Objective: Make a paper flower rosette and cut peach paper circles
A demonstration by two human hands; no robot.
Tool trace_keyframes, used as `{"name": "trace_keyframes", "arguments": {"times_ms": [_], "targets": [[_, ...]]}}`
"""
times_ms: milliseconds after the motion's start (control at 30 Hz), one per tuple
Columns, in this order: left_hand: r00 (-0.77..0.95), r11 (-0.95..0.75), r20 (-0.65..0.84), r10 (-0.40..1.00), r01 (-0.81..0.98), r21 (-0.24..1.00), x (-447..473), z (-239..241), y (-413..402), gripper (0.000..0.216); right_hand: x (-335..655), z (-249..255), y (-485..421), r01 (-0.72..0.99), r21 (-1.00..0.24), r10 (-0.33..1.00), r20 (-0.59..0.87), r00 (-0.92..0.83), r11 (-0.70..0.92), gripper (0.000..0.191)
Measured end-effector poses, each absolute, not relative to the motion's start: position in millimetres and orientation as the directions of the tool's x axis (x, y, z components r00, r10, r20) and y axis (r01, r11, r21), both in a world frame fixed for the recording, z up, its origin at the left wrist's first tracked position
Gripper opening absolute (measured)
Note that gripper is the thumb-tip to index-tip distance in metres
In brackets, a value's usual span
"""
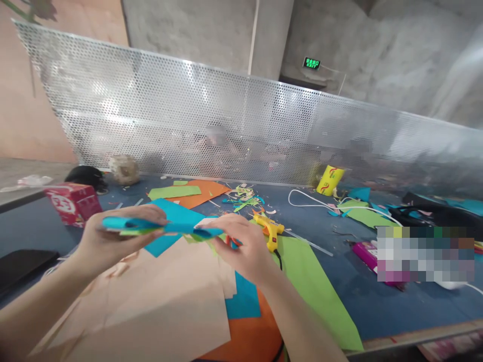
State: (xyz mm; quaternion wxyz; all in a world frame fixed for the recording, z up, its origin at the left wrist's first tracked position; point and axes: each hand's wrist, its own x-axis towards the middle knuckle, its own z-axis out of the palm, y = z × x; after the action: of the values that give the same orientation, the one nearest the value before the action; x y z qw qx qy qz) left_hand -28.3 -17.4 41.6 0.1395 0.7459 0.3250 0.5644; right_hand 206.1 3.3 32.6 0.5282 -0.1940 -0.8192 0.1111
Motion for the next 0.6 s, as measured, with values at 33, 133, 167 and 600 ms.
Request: {"name": "trace_keyframes", "arguments": {"times_ms": [33, 133, 167, 600], "targets": [[0.075, -0.667, 0.689, 0.721, 0.345, 0.661, -26.9, 38.6, -16.6, 0.012, 204.6, 32.1, 4.3, 0.239, -0.472, 0.529, 0.779, -0.337, 0.848, 0.017], [-0.017, -0.417, 0.447, 0.894, 0.328, 0.847, -20.5, 34.6, -14.1, 0.007, 200.8, 29.1, 10.8, 0.267, -0.737, 0.781, 0.556, -0.285, 0.622, 0.011], [-0.027, -0.351, 0.379, 0.925, 0.315, 0.882, -17.9, 34.8, -13.1, 0.010, 199.8, 27.6, 13.7, 0.224, -0.815, 0.834, 0.466, -0.297, 0.535, 0.012], [-0.097, -0.072, 0.085, 0.992, 0.130, 0.989, -9.8, 32.4, -1.6, 0.020, 192.0, 11.3, 34.1, -0.233, -0.940, 0.897, -0.134, -0.422, -0.250, 0.021]]}}
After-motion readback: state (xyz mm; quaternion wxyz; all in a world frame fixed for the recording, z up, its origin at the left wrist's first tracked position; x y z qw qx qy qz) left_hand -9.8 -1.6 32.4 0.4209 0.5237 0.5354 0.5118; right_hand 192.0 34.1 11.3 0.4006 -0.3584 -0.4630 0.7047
